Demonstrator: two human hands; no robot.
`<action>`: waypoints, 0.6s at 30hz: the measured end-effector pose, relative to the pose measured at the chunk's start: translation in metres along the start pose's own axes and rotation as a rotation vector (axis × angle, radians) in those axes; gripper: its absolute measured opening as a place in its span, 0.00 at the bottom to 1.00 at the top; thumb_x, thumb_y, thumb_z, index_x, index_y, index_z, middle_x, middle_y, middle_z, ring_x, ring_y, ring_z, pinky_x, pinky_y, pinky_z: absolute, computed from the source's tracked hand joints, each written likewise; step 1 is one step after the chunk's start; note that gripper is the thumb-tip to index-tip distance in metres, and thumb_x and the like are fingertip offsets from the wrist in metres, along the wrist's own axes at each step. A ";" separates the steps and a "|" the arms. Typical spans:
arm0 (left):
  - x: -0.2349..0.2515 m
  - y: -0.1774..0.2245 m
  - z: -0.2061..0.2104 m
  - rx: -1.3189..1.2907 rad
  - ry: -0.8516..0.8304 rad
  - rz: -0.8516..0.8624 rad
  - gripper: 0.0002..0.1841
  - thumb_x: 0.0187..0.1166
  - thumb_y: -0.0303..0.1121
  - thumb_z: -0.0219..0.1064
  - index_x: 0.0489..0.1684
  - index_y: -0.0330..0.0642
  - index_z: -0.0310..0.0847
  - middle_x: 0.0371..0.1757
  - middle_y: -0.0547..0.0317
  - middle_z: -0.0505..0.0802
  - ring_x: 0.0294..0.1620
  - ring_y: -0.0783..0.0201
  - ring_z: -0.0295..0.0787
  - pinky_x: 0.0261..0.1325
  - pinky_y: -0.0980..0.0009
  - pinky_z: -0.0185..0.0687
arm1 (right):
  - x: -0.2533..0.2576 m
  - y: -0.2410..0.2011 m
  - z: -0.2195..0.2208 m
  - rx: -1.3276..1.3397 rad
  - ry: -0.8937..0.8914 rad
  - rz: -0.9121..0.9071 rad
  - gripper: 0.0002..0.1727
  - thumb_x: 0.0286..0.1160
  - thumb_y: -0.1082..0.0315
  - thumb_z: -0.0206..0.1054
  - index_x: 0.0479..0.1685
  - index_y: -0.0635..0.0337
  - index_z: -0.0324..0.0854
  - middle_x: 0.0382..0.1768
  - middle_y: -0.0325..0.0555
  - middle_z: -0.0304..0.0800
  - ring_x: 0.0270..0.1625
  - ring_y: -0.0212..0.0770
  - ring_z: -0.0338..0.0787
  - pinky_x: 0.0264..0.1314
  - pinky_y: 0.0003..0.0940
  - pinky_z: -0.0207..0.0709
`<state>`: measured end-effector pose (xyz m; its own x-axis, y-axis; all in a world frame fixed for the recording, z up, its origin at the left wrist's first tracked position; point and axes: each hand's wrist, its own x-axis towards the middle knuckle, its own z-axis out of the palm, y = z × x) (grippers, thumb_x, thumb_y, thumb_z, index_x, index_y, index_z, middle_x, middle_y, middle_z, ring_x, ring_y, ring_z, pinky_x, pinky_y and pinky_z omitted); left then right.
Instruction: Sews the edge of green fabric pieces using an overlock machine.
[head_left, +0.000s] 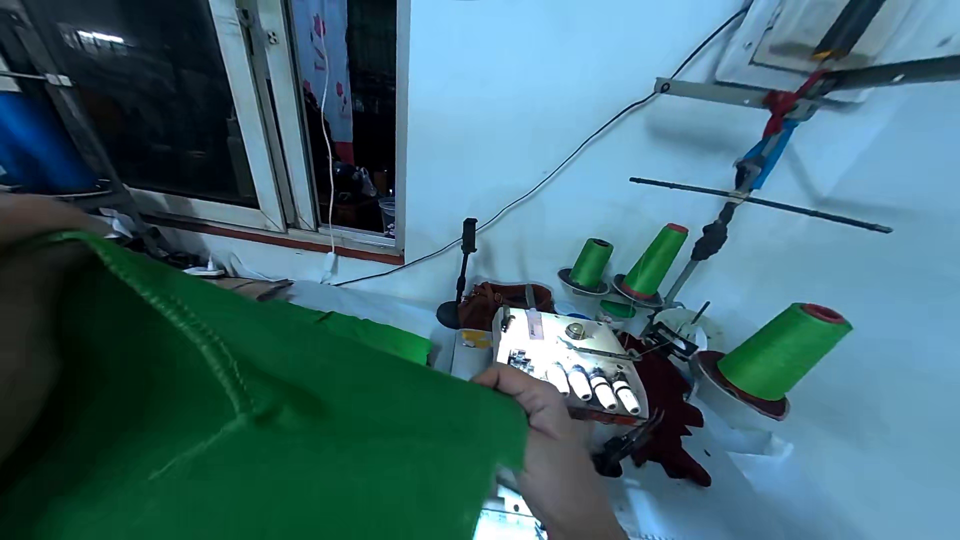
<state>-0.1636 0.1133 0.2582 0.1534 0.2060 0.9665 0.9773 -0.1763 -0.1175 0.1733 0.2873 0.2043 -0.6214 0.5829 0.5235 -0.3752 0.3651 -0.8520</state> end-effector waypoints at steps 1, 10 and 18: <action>0.005 0.027 0.002 0.141 -0.069 -0.179 0.15 0.90 0.29 0.54 0.51 0.22 0.82 0.49 0.37 0.89 0.54 0.56 0.87 0.64 0.61 0.78 | 0.008 0.007 0.007 -0.018 0.008 0.059 0.12 0.79 0.75 0.57 0.38 0.60 0.88 0.31 0.34 0.90 0.36 0.22 0.88 0.43 0.21 0.83; -0.106 -0.051 0.085 0.273 -0.765 -0.718 0.31 0.76 0.26 0.74 0.80 0.32 0.72 0.71 0.18 0.77 0.72 0.16 0.71 0.69 0.22 0.66 | 0.083 0.159 0.084 -0.437 0.000 0.704 0.26 0.89 0.62 0.61 0.80 0.68 0.68 0.65 0.67 0.85 0.67 0.58 0.87 0.72 0.54 0.77; -0.159 0.075 0.101 -0.418 -1.071 -0.469 0.15 0.78 0.28 0.70 0.60 0.33 0.86 0.57 0.37 0.89 0.58 0.40 0.89 0.62 0.46 0.85 | 0.023 0.189 0.074 -0.248 0.089 0.485 0.21 0.87 0.79 0.50 0.76 0.75 0.68 0.65 0.61 0.87 0.66 0.43 0.89 0.73 0.37 0.79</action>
<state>-0.1001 0.1648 0.0731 0.0361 0.9793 0.1992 0.8786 -0.1261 0.4605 0.0373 0.3155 0.0545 -0.6186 0.7817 0.0796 0.1191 0.1934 -0.9739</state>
